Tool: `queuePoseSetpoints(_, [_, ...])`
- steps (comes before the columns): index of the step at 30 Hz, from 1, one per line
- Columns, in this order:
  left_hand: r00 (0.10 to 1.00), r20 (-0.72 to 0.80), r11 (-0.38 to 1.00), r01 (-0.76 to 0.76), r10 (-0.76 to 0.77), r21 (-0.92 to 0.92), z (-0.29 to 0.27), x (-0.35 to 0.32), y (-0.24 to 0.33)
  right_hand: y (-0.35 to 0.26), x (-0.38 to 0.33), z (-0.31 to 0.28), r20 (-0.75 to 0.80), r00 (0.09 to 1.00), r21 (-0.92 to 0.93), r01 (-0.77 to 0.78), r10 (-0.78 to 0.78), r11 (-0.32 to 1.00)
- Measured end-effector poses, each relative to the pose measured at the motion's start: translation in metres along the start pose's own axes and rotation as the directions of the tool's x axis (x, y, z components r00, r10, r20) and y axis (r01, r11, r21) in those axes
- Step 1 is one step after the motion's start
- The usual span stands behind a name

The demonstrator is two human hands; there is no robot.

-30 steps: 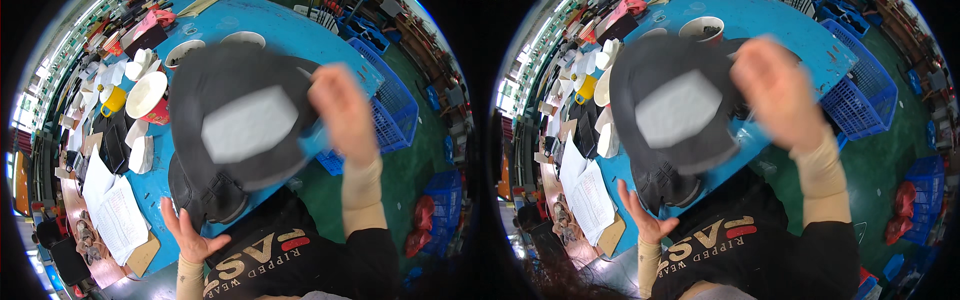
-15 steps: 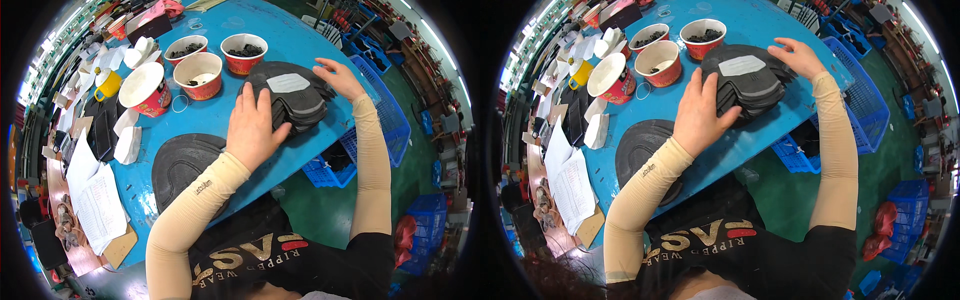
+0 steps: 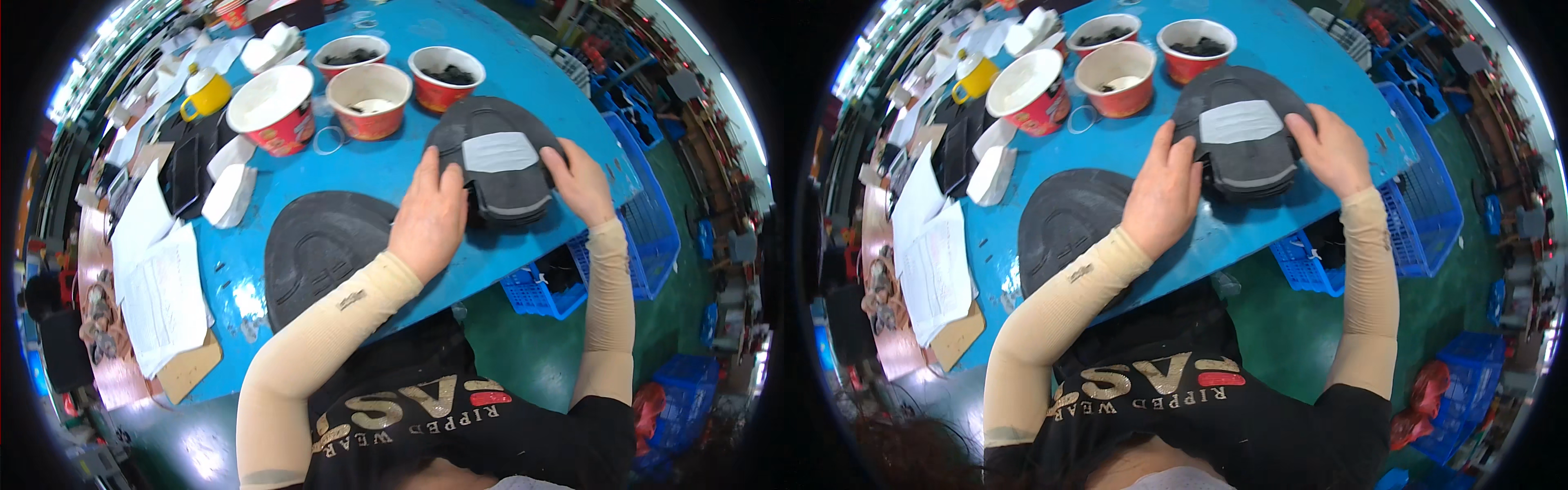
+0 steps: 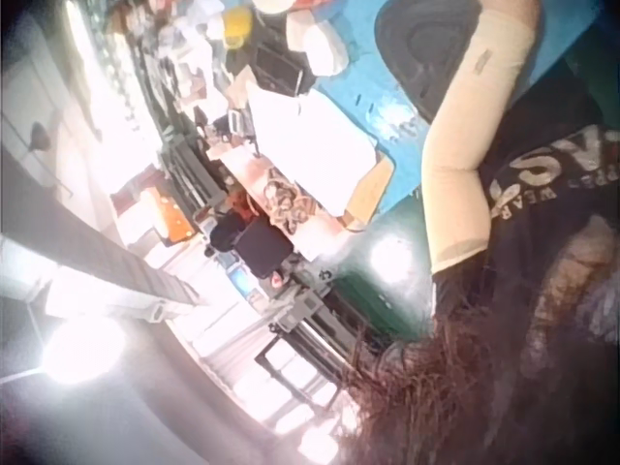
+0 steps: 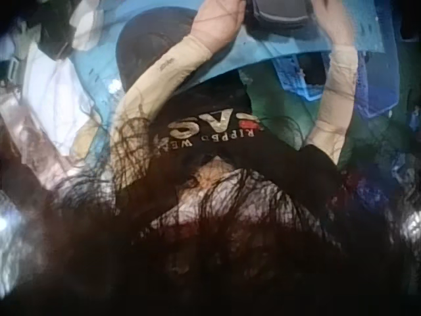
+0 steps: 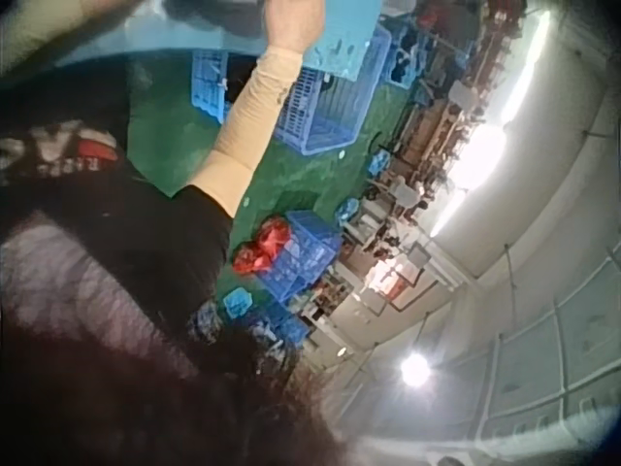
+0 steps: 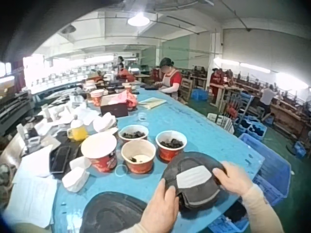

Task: The person peels backing paper from white adhesive pads and sticks them onto shoe upper pieces by hand, stacking the finished pieces together.

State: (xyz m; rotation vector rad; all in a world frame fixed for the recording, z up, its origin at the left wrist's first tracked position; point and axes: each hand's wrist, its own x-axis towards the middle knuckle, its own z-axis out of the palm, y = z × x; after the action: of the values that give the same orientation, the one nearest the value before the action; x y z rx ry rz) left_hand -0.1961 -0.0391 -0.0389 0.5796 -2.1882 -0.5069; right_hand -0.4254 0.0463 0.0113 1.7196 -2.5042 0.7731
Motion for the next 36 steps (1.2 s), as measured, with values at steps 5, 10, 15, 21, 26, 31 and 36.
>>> queuePoseSetpoints(5, [1.0,0.0,0.999,-0.002,0.002,0.036,-0.001,-0.009,-0.008,-0.017,-0.003,-0.006,0.075,0.997,0.058,-0.015,0.011,0.998])
queuePoseSetpoints(10, [0.99,0.126,0.993,0.047,-0.061,0.109,-0.045,-0.01,0.009,0.007,0.022,-0.035,-0.199,0.98,0.05,0.0,0.01,0.999])
queuePoseSetpoints(15, [0.993,0.098,0.991,-0.071,0.06,0.114,-0.125,-0.05,0.004,-0.127,0.068,-0.004,-0.102,0.967,0.331,0.255,-0.234,0.909])
queuePoseSetpoints(21, [0.998,-0.029,0.974,0.069,-0.064,0.216,-0.192,-0.126,-0.006,-0.268,0.158,0.091,-0.08,0.95,0.623,0.284,-0.301,0.729])
queuePoseSetpoints(26, [0.969,-0.101,0.929,0.245,-0.225,0.278,-0.21,-0.169,-0.021,-0.283,0.206,0.146,0.28,0.826,-0.015,0.514,-0.49,0.857])
queuePoseSetpoints(31, [0.965,-0.109,0.898,0.263,-0.24,0.353,-0.224,-0.142,-0.052,-0.288,0.181,0.124,0.097,0.813,-0.233,0.579,-0.574,0.781])
queuePoseSetpoints(36, [0.977,-0.118,0.858,0.212,-0.177,0.467,-0.206,-0.069,-0.122,-0.276,0.119,0.126,-0.089,0.75,-0.095,0.648,-0.655,0.755])
